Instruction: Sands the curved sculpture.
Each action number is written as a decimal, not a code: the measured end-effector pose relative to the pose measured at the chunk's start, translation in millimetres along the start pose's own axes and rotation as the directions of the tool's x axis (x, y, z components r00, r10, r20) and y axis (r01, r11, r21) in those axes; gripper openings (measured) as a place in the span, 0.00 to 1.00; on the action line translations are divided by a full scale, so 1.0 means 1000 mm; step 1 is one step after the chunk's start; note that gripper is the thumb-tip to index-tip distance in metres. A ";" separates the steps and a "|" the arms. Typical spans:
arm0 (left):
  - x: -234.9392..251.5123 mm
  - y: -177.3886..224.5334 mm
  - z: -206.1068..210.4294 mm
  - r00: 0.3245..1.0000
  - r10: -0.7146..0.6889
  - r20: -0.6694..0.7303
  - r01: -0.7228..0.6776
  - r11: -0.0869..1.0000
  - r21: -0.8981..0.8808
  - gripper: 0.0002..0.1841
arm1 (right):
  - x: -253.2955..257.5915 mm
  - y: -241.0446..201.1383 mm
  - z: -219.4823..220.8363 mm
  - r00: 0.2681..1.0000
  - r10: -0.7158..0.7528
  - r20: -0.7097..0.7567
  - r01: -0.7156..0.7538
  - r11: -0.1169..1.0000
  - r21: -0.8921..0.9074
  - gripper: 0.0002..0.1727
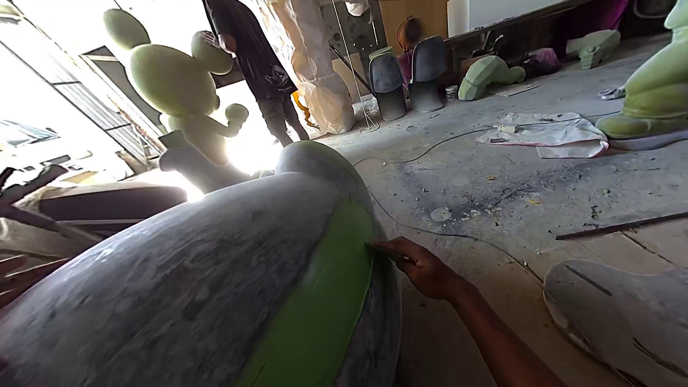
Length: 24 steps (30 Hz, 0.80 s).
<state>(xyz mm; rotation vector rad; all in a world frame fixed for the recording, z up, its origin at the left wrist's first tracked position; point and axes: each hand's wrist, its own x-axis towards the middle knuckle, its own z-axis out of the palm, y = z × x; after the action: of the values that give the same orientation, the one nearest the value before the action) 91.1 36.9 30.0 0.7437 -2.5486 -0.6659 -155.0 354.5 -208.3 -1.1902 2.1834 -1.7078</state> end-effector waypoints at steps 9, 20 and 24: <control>0.077 -0.101 -0.021 0.920 0.390 0.030 -0.382 0.914 -0.138 0.55 | -0.051 -0.045 0.047 0.987 -0.144 -0.077 0.143 0.990 -0.019 0.32; 0.089 -0.086 -0.015 0.943 0.330 0.046 -0.326 0.942 -0.076 0.47 | -0.112 -0.107 0.126 0.967 -0.127 -0.220 0.093 0.983 -0.161 0.34; 0.106 -0.092 -0.010 0.949 0.315 0.014 -0.313 0.947 -0.072 0.52 | -0.129 -0.121 0.154 0.962 -0.096 -0.254 0.050 0.982 -0.182 0.31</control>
<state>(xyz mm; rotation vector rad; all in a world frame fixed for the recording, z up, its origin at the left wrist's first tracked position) 49.6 -96.2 13.3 0.2957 -2.5713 -0.6529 76.2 312.4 -203.7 -1.1532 2.5192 -1.8291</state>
